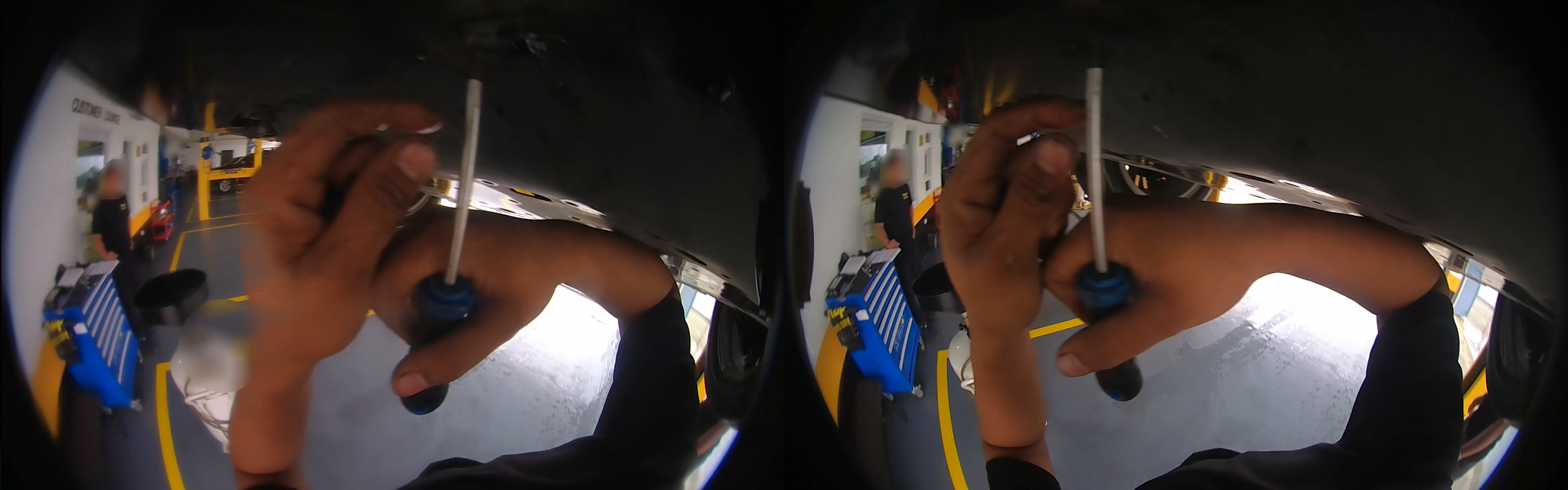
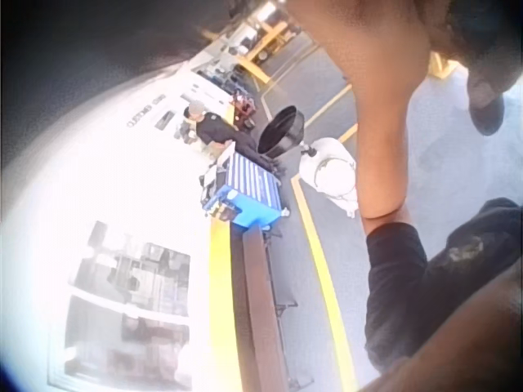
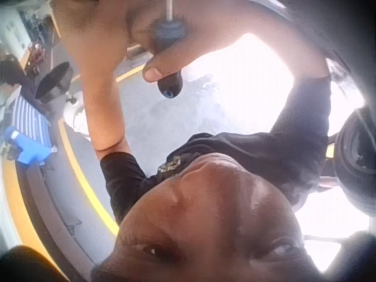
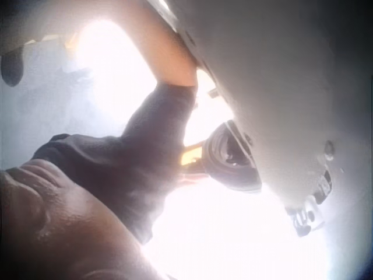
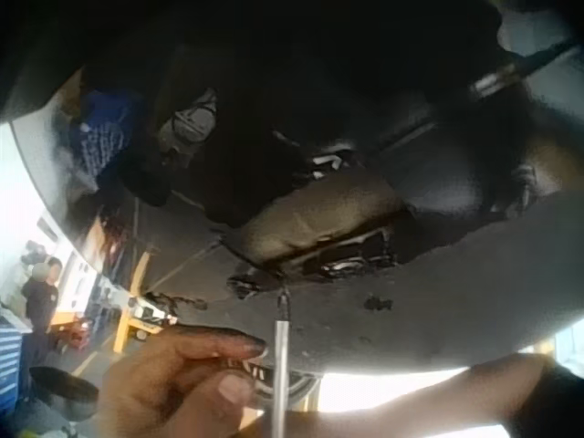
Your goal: The person uses a screwdriver to remove fasteners from the underside of a car that is raised on a lift. They repeatedly insert the tool into fastener slots, turn it, and remove the fasteners while two other people stand nearby observing.
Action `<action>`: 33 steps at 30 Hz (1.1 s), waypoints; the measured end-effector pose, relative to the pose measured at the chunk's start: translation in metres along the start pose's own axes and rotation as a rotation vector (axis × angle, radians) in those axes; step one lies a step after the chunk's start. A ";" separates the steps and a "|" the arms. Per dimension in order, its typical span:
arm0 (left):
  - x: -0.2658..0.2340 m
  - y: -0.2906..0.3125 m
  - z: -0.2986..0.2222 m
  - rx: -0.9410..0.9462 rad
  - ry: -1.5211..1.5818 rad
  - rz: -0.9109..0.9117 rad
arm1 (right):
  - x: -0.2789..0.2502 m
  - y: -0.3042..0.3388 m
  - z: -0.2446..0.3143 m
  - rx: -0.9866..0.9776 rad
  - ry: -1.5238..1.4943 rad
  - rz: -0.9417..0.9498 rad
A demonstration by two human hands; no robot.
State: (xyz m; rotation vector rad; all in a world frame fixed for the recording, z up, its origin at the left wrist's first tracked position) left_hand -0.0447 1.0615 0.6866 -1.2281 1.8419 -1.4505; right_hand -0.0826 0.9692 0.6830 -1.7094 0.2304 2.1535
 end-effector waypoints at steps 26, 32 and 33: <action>0.000 -0.012 0.013 -0.022 0.166 0.191 | 0.043 0.021 -0.025 0.291 -0.139 0.057; 0.033 -0.006 -0.022 0.490 -0.103 0.111 | 0.055 0.049 -0.017 0.363 -0.140 0.024; 0.035 -0.006 -0.020 0.486 -0.087 0.077 | 0.059 0.051 -0.020 0.368 -0.137 0.044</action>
Point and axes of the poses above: each hand's wrist, its own y-axis away from the middle knuckle, its own x-axis out of the palm, z = x × y, the point moved 7 cm from there along -y, towards the middle knuckle, and after that the axes turned 13 degrees about -x, right-handed, at the moved point
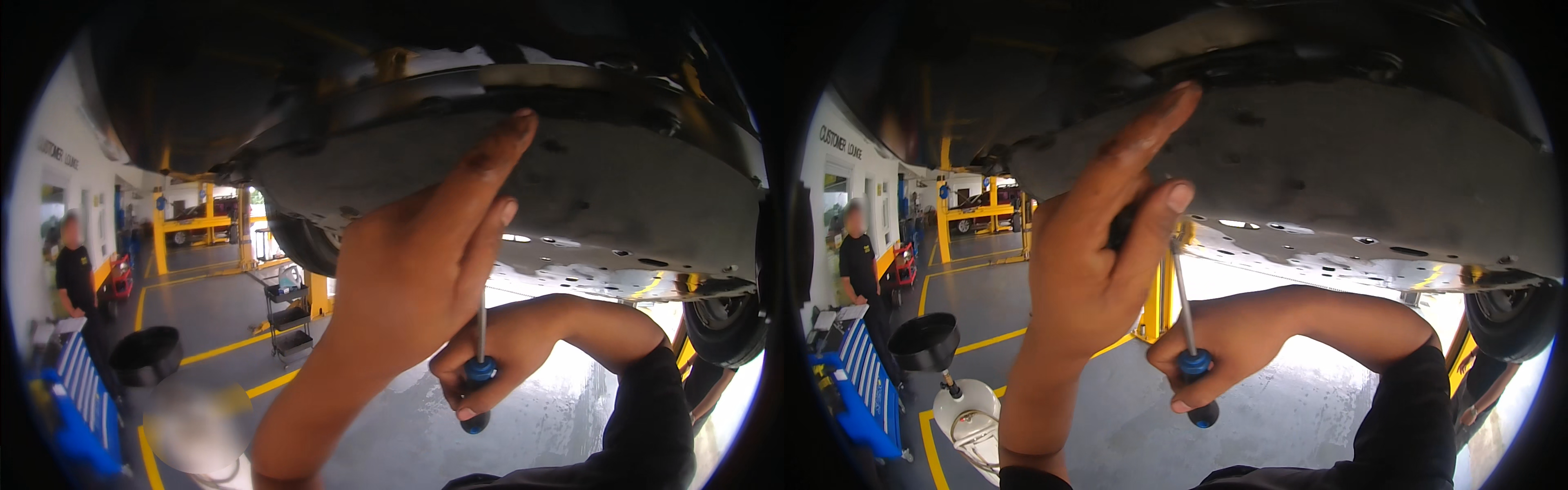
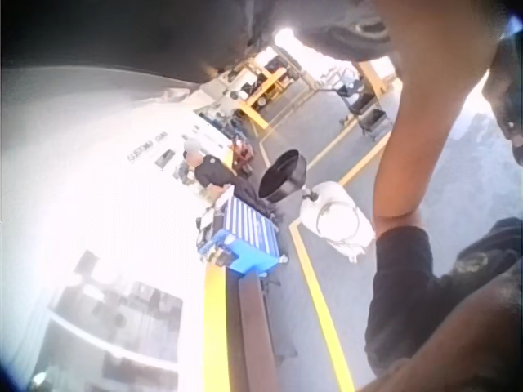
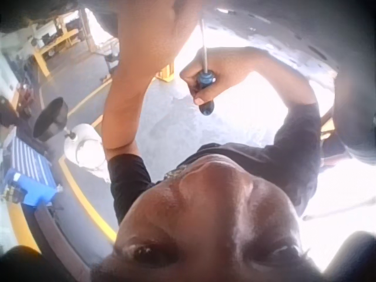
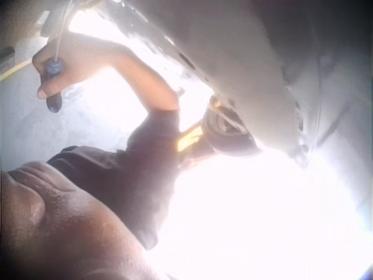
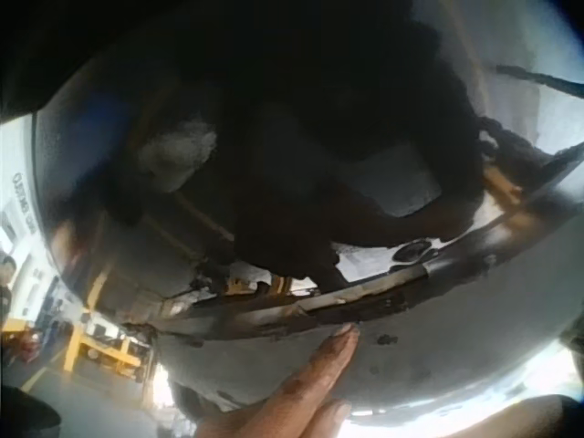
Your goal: The person uses a screwdriver to remove fasteners from the underside of a car that is raised on a lift. They repeatedly insert the tool into fastener slots, turn it, and remove the fasteners while two other people stand nearby observing.
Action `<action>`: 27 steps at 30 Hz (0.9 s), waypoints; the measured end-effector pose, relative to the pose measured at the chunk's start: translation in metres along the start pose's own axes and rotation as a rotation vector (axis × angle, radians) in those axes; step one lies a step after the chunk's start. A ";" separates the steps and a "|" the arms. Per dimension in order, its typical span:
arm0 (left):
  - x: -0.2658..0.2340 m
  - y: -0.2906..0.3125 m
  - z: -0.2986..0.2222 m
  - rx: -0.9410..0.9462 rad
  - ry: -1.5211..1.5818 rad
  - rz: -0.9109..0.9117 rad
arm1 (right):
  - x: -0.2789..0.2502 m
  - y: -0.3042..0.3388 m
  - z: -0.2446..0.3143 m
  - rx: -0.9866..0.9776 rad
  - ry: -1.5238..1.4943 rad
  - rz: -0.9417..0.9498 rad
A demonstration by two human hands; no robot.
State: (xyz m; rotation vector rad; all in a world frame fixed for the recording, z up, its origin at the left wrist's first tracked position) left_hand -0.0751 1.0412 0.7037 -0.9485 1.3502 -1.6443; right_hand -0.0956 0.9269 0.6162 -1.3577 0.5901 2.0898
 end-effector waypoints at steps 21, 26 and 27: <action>0.003 0.650 0.059 -2.291 0.907 -1.090 | 0.308 0.001 -0.355 0.473 -0.239 -0.193; -0.030 0.724 0.020 -2.392 0.710 -1.274 | 0.360 -0.013 -0.370 0.516 -0.755 0.027; -0.037 0.728 0.013 -2.331 0.668 -1.312 | 0.360 -0.010 -0.378 0.555 -0.850 0.039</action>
Point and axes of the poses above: each hand's wrist, its own y-axis away from the middle knuckle, its own x-axis out of the palm, z = x × y, the point moved 7 cm from there along -y, towards the middle knuckle, and after that the axes turned 13 degrees about -x, right-handed, at the moved point
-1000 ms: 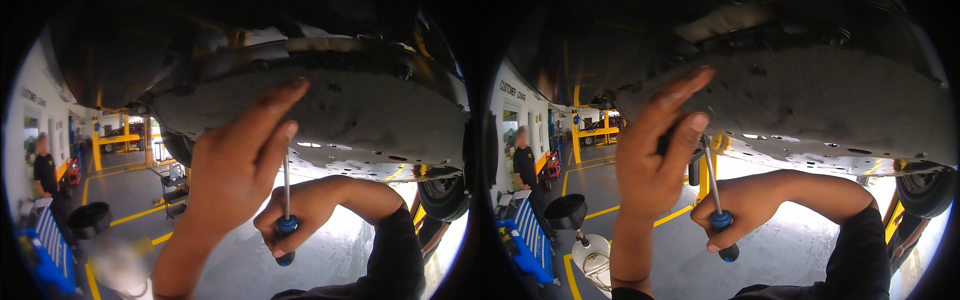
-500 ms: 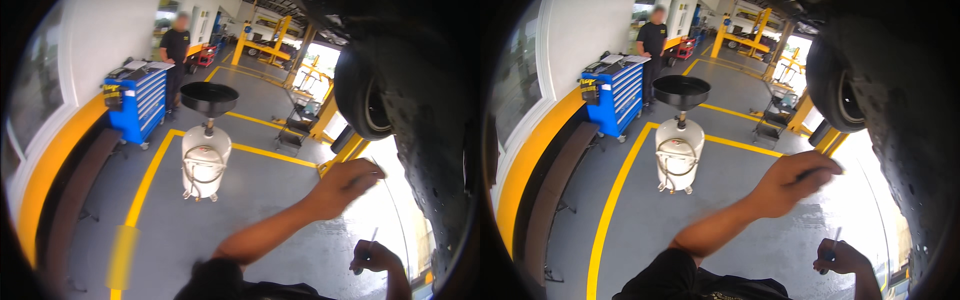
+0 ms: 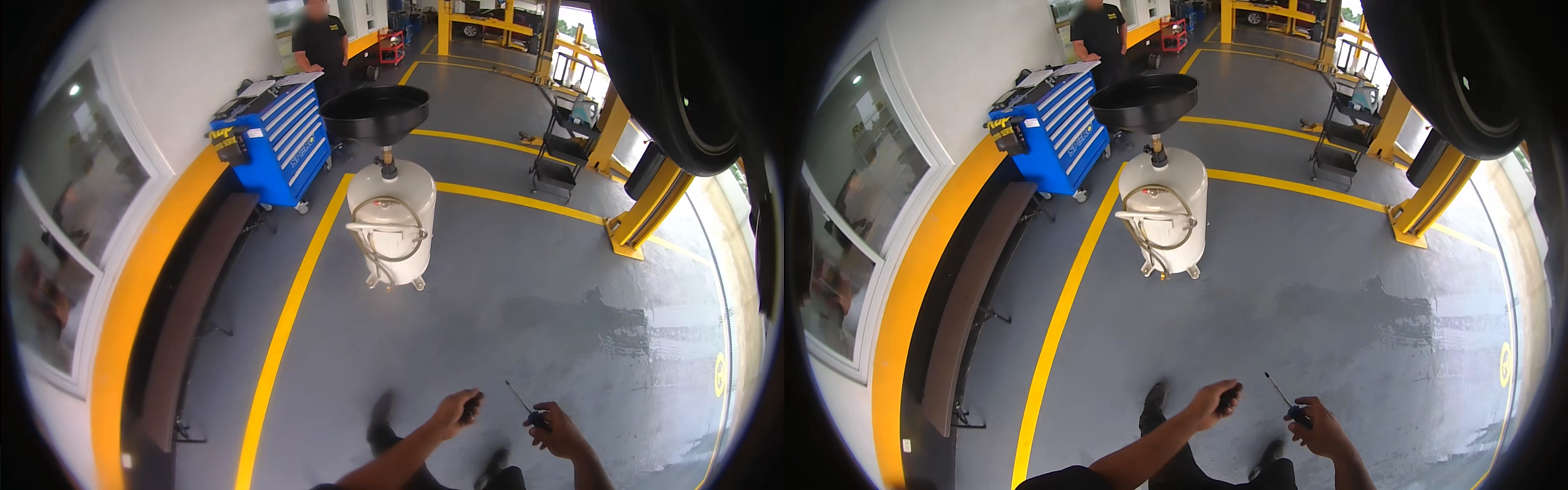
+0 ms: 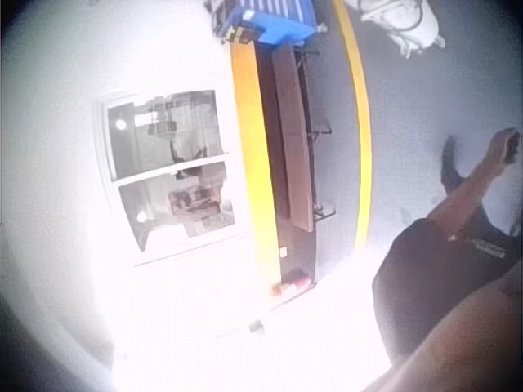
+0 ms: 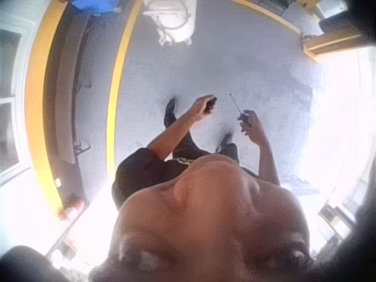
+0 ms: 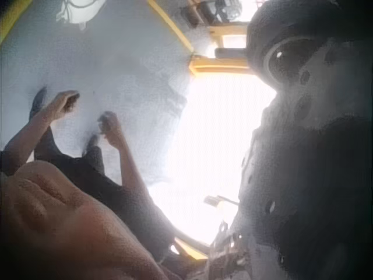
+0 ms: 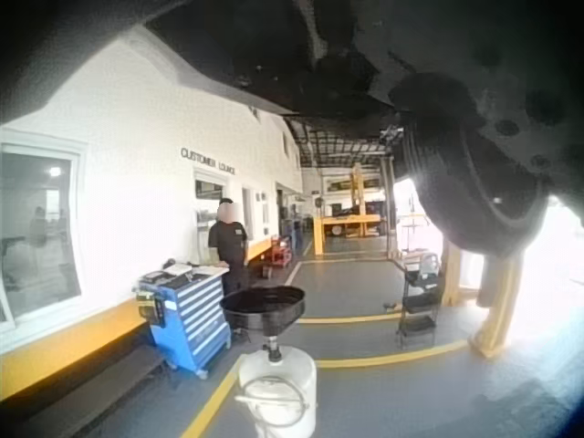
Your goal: The person uses a screwdriver to remove fasteners from the underside of a car that is raised on a lift. They repeatedly insert the tool into fastener slots, turn it, and remove the fasteners while two other people stand nearby observing.
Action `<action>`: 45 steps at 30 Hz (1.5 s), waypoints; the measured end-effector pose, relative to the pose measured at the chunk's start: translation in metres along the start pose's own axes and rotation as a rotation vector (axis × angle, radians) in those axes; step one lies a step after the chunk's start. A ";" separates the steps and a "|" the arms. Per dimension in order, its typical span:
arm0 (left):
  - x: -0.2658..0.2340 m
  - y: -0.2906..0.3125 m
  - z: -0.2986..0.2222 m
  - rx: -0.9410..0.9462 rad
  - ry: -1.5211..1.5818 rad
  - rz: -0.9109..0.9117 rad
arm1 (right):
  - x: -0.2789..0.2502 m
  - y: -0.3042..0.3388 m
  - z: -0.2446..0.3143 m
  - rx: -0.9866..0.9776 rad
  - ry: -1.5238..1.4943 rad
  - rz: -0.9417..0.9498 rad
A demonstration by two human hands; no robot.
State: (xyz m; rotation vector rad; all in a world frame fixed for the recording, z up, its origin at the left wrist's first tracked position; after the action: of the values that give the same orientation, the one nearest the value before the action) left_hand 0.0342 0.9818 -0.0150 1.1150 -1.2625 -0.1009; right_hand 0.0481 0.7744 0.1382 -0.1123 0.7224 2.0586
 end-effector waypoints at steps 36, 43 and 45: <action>0.492 0.374 0.342 2.770 -0.964 -1.185 | -0.224 0.321 0.296 -1.936 1.063 0.169; 0.556 0.407 0.385 2.778 -0.908 -1.428 | -0.247 0.351 0.304 -1.942 1.091 0.249; 0.555 0.410 0.384 2.750 -0.793 -1.476 | -0.245 0.351 0.309 -1.966 1.108 0.286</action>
State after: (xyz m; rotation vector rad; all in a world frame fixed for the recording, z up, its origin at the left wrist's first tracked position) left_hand -0.2643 0.6185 0.6197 -1.8335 -0.1075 -0.1221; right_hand -0.0312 0.6151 0.6350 -2.3535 -1.0641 2.0165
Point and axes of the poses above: each hand's wrist, its own y-axis away from the middle knuckle, its own x-axis out of the palm, z = x × y, the point moved 7 cm from there along -y, towards the middle knuckle, and after that the axes turned 13 degrees about -x, right-handed, at the moved point
